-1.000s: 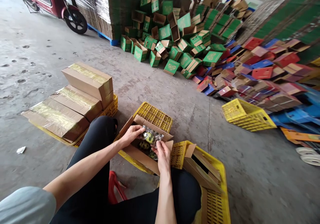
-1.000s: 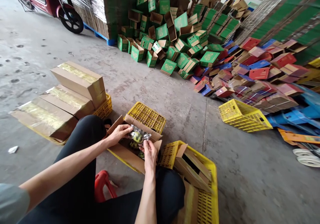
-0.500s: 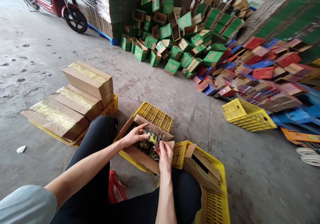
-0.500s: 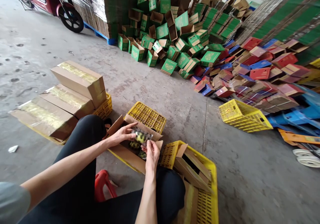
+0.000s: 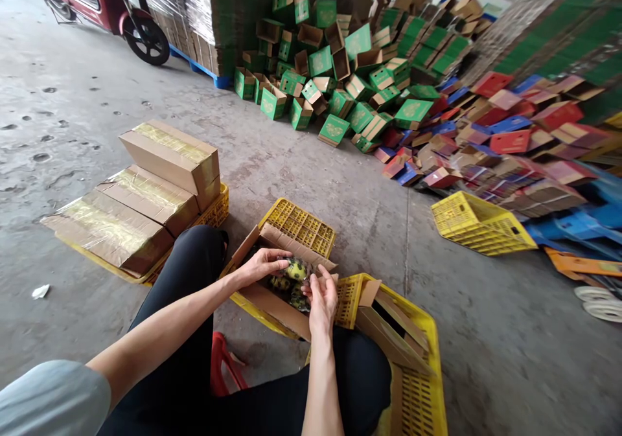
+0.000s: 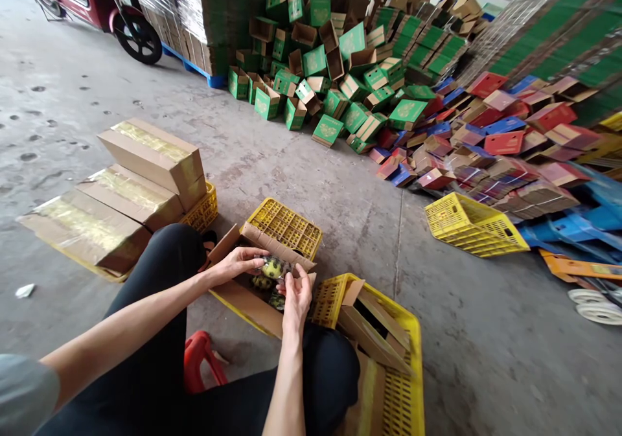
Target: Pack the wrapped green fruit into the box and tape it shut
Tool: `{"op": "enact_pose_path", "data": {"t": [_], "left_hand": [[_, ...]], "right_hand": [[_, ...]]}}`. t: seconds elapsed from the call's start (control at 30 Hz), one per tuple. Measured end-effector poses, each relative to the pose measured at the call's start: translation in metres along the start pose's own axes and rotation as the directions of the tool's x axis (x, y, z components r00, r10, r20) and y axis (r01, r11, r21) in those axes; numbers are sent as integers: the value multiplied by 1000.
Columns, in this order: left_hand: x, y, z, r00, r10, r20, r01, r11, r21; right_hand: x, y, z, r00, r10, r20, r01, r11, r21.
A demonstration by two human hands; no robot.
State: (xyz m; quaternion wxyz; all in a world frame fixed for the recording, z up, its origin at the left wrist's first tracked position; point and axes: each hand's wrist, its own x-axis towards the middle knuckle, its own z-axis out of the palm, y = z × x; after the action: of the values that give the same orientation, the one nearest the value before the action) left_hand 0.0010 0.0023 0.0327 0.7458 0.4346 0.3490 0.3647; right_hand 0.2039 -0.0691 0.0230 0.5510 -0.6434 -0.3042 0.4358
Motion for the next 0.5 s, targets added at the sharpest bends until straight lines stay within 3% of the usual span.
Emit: {"op": "enact_pose_path", "data": {"t": [0.27, 0.5], "left_hand": [[2, -2, -3, 1000, -19, -22, 20, 998, 59], [3, -5, -3, 997, -77, -15, 74, 985, -155]], "right_hand": [[3, 4, -2, 1000, -29, -7, 29, 999, -13], [5, 5, -2, 999, -50, -7, 50, 999, -12]]}}
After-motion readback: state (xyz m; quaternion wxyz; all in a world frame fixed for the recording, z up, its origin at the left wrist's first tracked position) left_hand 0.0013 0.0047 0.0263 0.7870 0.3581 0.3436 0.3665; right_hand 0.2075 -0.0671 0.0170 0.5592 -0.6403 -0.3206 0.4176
